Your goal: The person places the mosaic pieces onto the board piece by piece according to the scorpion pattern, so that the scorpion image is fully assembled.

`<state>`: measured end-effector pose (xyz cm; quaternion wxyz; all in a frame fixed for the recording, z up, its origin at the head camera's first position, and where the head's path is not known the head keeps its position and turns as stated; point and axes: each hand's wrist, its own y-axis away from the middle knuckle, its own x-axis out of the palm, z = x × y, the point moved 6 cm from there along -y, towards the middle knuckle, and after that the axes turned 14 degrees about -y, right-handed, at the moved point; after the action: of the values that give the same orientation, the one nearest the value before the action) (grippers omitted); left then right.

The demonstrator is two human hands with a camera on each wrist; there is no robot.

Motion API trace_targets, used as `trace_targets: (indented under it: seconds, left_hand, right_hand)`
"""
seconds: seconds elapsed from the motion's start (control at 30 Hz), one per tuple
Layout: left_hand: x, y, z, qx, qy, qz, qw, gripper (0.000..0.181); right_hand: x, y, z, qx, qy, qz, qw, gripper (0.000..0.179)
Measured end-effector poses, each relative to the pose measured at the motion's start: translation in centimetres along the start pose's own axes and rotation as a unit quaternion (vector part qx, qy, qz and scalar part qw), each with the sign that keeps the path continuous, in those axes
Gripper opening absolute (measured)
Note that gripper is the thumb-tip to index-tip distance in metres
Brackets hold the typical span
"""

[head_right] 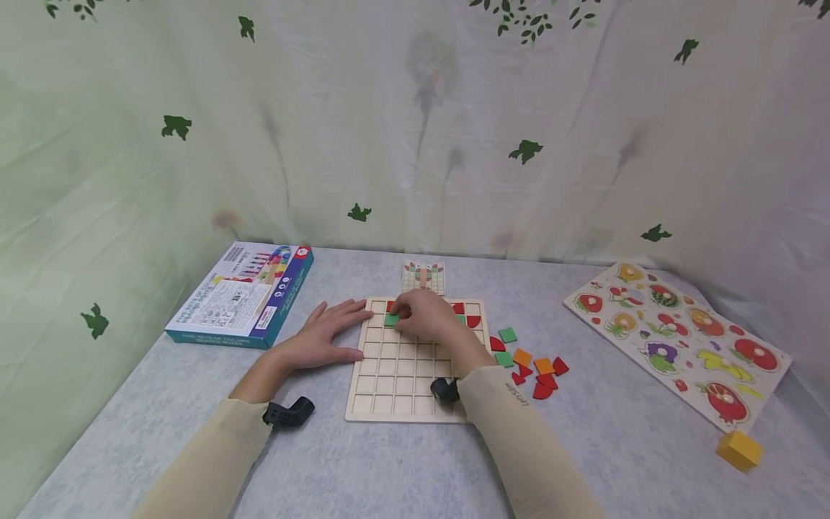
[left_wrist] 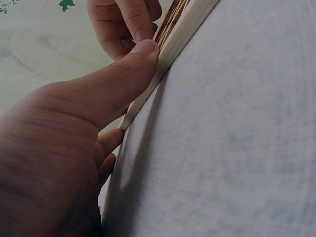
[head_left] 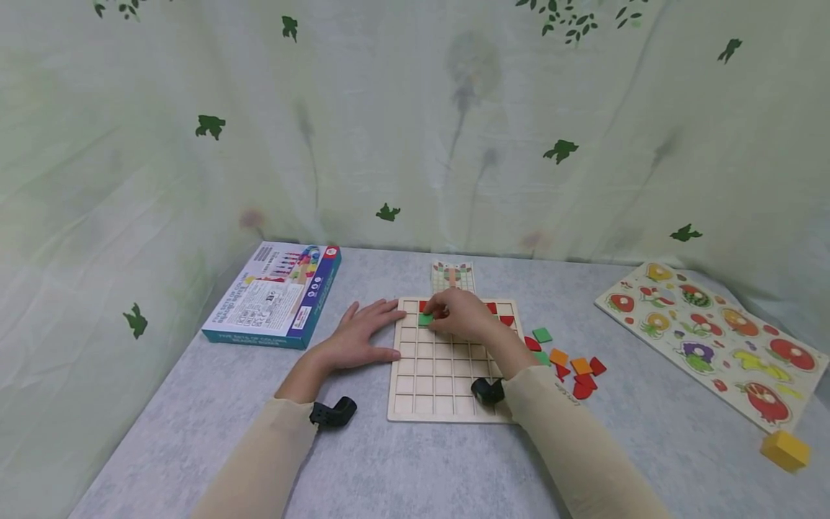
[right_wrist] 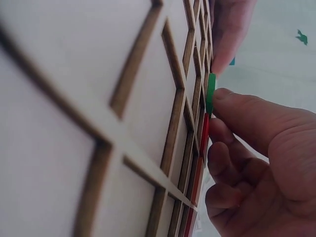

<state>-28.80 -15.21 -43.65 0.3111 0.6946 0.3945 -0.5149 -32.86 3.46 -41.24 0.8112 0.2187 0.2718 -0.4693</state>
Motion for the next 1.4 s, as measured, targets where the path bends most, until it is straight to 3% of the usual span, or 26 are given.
trace_targets:
  seconds: [0.47, 0.67, 1.03, 1.4]
  left_hand:
    - [0.1, -0.1, 0.2, 0.001, 0.000, 0.001, 1.0000, 0.077]
    - [0.1, 0.0, 0.3, 0.008, 0.005, 0.011, 0.9999, 0.080]
    - [0.1, 0.4, 0.2, 0.027, 0.019, 0.031, 0.9990, 0.089]
    - [0.1, 0.2, 0.1, 0.009, 0.020, 0.029, 0.9993, 0.091]
  right_hand:
    - [-0.3, 0.8, 0.4, -0.009, -0.024, 0.005, 0.9997, 0.020]
    - [-0.6, 2.0, 0.4, -0.029, -0.033, 0.016, 0.9989, 0.024]
    - [-2.5, 5.2, 0.2, -0.077, -0.028, -0.014, 0.9965, 0.029]
    - [-5.6, 7.8, -2.3, -0.032, -0.033, -0.073, 0.9963, 0.028]
